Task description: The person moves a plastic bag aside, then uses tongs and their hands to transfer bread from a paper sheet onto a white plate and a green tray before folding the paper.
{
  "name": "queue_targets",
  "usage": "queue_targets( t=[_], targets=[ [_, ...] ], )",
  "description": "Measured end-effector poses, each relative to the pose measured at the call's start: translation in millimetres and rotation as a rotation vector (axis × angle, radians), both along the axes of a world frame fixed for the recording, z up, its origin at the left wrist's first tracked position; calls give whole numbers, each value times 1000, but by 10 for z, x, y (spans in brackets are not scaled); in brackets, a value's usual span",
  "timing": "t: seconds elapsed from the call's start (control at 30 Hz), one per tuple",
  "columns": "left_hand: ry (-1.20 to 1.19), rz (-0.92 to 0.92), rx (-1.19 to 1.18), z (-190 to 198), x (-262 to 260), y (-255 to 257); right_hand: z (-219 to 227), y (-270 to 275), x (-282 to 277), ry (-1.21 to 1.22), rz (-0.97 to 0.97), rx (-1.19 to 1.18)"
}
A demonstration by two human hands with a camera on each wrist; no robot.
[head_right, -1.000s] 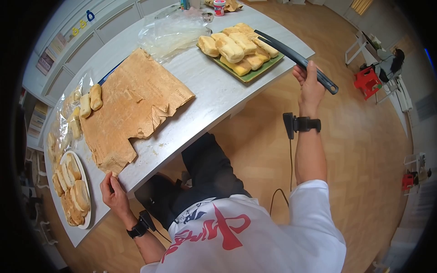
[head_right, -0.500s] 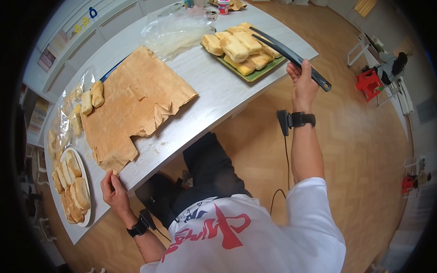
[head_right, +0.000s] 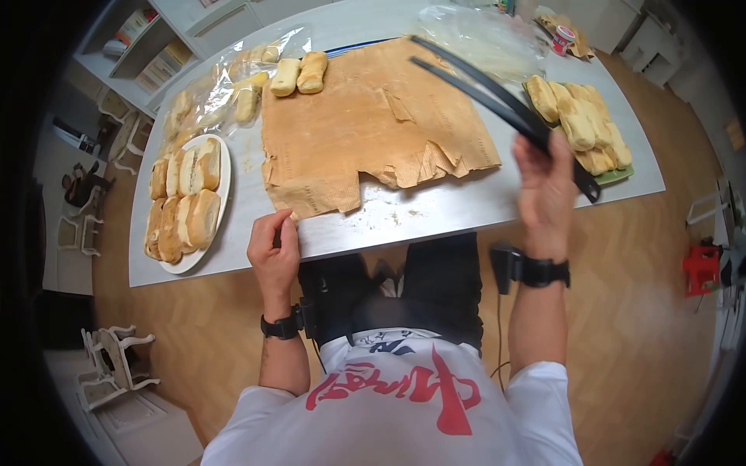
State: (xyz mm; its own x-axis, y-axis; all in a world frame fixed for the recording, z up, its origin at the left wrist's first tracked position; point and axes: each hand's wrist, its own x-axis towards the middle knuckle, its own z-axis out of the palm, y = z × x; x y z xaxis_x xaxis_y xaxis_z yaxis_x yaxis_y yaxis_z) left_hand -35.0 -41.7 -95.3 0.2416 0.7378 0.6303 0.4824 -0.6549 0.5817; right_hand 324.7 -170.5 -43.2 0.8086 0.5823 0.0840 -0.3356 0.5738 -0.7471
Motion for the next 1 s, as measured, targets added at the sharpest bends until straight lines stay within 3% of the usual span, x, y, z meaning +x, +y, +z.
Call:
queue_targets(
  t=[0.2,0.43,1.0],
  targets=[
    [-53,-19,-10,14,-21,6,55,889,-683,66,244,-88],
    [-99,-64,-55,24,-70,12,108,1501,-721,18,223,-226],
    [-135,-100,-32,50,-80,9,-10,1866,-1053,1,222,-258]
  ],
)
